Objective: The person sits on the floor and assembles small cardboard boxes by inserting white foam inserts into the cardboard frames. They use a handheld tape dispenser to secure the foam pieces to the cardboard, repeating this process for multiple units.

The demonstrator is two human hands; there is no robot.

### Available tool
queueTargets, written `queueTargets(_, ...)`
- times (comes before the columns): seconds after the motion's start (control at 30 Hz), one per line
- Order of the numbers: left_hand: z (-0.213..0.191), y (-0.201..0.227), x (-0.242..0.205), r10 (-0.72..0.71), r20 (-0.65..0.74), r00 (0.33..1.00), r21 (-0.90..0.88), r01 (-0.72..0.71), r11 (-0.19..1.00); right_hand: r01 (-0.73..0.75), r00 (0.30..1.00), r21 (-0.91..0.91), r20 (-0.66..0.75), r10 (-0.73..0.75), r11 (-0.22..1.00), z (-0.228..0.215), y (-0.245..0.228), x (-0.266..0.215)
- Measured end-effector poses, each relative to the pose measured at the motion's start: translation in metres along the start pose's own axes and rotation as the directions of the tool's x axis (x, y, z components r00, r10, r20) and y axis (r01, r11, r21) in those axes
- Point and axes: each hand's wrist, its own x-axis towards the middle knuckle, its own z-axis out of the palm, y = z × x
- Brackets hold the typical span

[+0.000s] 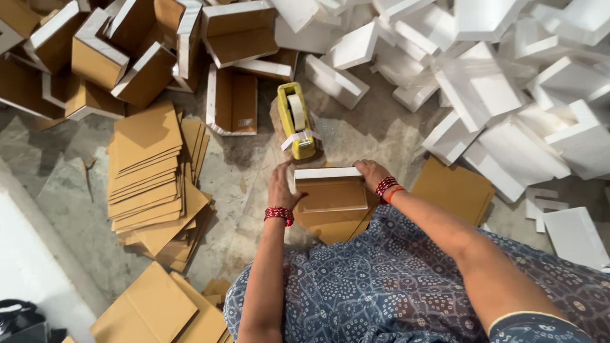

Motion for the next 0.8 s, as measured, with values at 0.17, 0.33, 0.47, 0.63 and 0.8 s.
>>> queueTargets(0.17, 0.023, -0.019, -0.006, -0.119, 0.155, 0.981, -0.223, 0.152, 0.963, 0.021, 0.995, -0.092, 0.101, -0.012, 0.996, -0.004, -0.007, 0.008)
queueTargets(0.33, 0.043, -0.024, -0.009, -0.151, 0.106, 0.983, -0.256, 0.174, 0.951, 0.036, 0.907, -0.174, 0.418, 0.040, 0.984, -0.032, -0.006, 0.092)
queueTargets(0.47, 0.060, -0.015, -0.009, -0.228, 0.207, 0.951, -0.267, 0.279, 0.922, -0.172, 0.983, 0.573, 0.044, 0.179, 0.802, -0.011, -0.033, 0.168)
queueTargets(0.63, 0.056, -0.014, -0.008, -0.180, 0.195, 0.964, -0.345, 0.240, 0.907, -0.434, 0.894, 0.476, 0.120, 0.432, 0.765, -0.005, -0.093, 0.186)
queueTargets(0.8, 0.057, -0.017, -0.004, -0.220, 0.212, 0.952, -0.271, 0.274, 0.923, -0.211, 0.944, 0.786, 0.009, 0.330, 0.581, -0.017, -0.116, 0.085)
